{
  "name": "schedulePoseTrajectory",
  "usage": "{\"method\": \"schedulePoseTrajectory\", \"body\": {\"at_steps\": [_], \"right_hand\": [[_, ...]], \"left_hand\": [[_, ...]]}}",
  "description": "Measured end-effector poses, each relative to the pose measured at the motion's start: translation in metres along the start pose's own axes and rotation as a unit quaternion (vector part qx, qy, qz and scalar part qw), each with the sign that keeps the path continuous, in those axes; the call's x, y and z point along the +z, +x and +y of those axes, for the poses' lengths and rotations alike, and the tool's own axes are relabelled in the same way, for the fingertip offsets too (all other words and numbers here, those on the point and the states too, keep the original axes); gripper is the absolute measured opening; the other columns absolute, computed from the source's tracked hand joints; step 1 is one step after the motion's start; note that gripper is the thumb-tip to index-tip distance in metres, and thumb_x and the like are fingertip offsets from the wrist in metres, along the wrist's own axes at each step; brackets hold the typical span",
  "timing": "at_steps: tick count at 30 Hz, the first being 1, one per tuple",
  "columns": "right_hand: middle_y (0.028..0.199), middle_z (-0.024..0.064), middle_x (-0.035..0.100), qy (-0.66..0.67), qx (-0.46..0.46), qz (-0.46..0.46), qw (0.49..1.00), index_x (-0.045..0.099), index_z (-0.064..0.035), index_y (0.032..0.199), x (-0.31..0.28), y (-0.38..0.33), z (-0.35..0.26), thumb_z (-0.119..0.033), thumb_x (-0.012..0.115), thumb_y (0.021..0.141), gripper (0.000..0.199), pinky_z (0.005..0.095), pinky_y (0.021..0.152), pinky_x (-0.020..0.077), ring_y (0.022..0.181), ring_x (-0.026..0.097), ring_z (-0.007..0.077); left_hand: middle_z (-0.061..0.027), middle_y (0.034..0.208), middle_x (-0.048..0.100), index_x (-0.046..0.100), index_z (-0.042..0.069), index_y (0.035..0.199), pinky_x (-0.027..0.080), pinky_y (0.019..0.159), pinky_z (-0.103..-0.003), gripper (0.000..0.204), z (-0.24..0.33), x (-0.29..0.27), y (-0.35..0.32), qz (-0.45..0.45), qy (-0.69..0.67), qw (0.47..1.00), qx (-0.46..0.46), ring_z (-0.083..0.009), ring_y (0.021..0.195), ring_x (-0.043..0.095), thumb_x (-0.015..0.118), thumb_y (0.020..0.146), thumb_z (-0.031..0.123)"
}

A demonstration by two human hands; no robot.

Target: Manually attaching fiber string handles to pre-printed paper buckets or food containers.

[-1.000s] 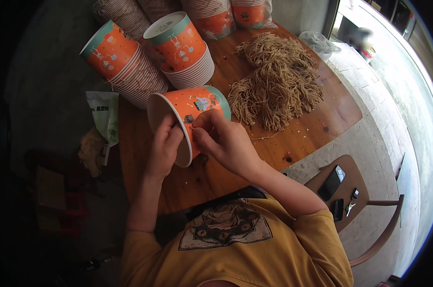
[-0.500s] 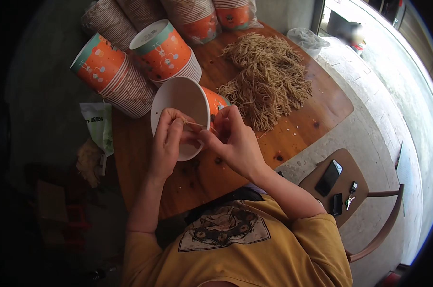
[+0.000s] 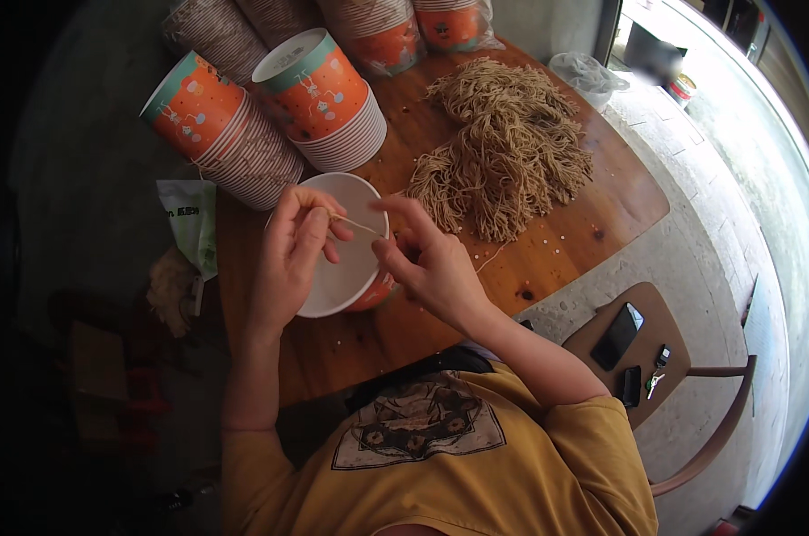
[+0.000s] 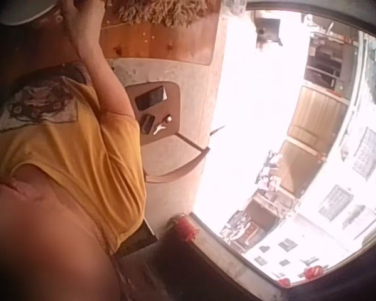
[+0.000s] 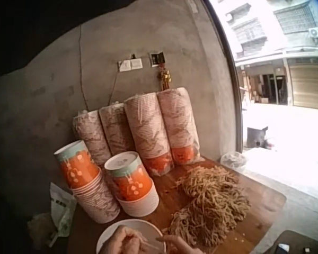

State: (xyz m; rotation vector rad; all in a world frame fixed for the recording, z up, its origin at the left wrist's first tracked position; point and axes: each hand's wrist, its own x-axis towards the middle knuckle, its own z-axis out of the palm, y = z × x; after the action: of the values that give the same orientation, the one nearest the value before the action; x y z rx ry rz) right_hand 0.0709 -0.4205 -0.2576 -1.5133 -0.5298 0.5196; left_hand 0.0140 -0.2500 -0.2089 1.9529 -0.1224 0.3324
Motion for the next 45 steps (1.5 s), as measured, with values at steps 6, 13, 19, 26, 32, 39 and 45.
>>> {"method": "schedulePoseTrajectory", "body": {"at_steps": [6, 13, 19, 26, 32, 39, 45], "right_hand": [[0.074, -0.0079, 0.054, -0.001, -0.024, 0.003, 1.0, 0.062, -0.0053, 0.093, 0.001, 0.008, 0.013, -0.018, 0.059, 0.093, 0.013, 0.018, 0.056, 0.0363, 0.065, 0.044, -0.0007], [0.062, -0.0037, 0.054, -0.008, -0.064, -0.01, 0.998, 0.061, -0.0072, 0.095, 0.004, 0.012, 0.018, -0.025, 0.058, 0.092, 0.018, 0.0224, 0.044, 0.0407, 0.05, 0.046, 0.0026], [0.063, 0.0019, 0.056, -0.037, -0.12, -0.002, 0.992, 0.061, -0.0054, 0.096, 0.014, 0.012, 0.015, -0.02, 0.059, 0.091, 0.015, 0.0309, 0.051, 0.0453, 0.055, 0.054, 0.0098], [0.072, 0.0057, 0.061, -0.298, -0.244, -0.107, 0.916, 0.053, -0.0072, 0.11, -0.024, -0.005, -0.036, -0.007, 0.053, 0.089, 0.02, 0.0323, 0.061, 0.0507, 0.066, 0.065, 0.0199], [0.084, 0.0079, 0.063, -0.198, -0.245, -0.248, 0.916, 0.056, -0.0032, 0.099, -0.037, 0.027, -0.072, -0.006, 0.055, 0.09, 0.01, 0.0297, 0.068, 0.0495, 0.075, 0.063, 0.0165], [0.082, 0.0064, 0.063, -0.253, -0.253, -0.245, 0.901, 0.056, -0.0028, 0.098, -0.038, 0.067, -0.072, -0.008, 0.057, 0.09, 0.01, 0.0288, 0.068, 0.0491, 0.074, 0.062, 0.0149], [0.084, 0.0068, 0.062, -0.248, -0.25, -0.18, 0.919, 0.057, -0.0029, 0.099, -0.047, 0.079, -0.049, -0.006, 0.056, 0.089, 0.011, 0.0297, 0.069, 0.0488, 0.075, 0.061, 0.0159]], "left_hand": [[-0.005, 0.098, 0.056, 0.05, 0.003, 0.11, 0.048, 0.065, -0.022, 0.018, -0.009, 0.009, 0.003, 0.049, -0.173, 0.982, -0.06, -0.0079, 0.082, 0.058, 0.046, 0.099, 0.015], [-0.0002, 0.085, 0.06, 0.059, 0.002, 0.098, 0.047, 0.073, -0.024, 0.021, -0.003, 0.011, -0.009, -0.036, -0.076, 0.976, -0.201, -0.0072, 0.081, 0.056, 0.057, 0.095, 0.022], [-0.0005, 0.086, 0.06, 0.057, 0.004, 0.091, 0.046, 0.071, -0.023, 0.016, -0.016, 0.011, -0.004, -0.002, -0.082, 0.987, -0.139, -0.0057, 0.08, 0.055, 0.056, 0.095, 0.02], [0.0001, 0.085, 0.061, 0.055, 0.006, 0.097, 0.043, 0.069, -0.022, 0.014, -0.014, 0.005, 0.0, 0.01, -0.225, 0.949, -0.219, -0.0056, 0.076, 0.053, 0.054, 0.095, 0.02], [0.0008, 0.081, 0.06, 0.056, 0.006, 0.098, 0.042, 0.066, -0.02, 0.014, -0.017, 0.007, 0.001, -0.059, -0.273, 0.936, -0.215, -0.0053, 0.069, 0.051, 0.055, 0.094, 0.02], [0.0033, 0.082, 0.059, 0.06, 0.004, 0.099, 0.042, 0.067, -0.019, 0.014, -0.005, 0.019, -0.001, -0.103, -0.209, 0.945, -0.229, -0.0028, 0.072, 0.05, 0.053, 0.096, 0.016], [0.0048, 0.079, 0.058, 0.062, 0.005, 0.096, 0.041, 0.066, -0.017, 0.016, -0.01, 0.019, 0.001, -0.116, -0.22, 0.943, -0.22, -0.0011, 0.071, 0.049, 0.055, 0.095, 0.019]]}}
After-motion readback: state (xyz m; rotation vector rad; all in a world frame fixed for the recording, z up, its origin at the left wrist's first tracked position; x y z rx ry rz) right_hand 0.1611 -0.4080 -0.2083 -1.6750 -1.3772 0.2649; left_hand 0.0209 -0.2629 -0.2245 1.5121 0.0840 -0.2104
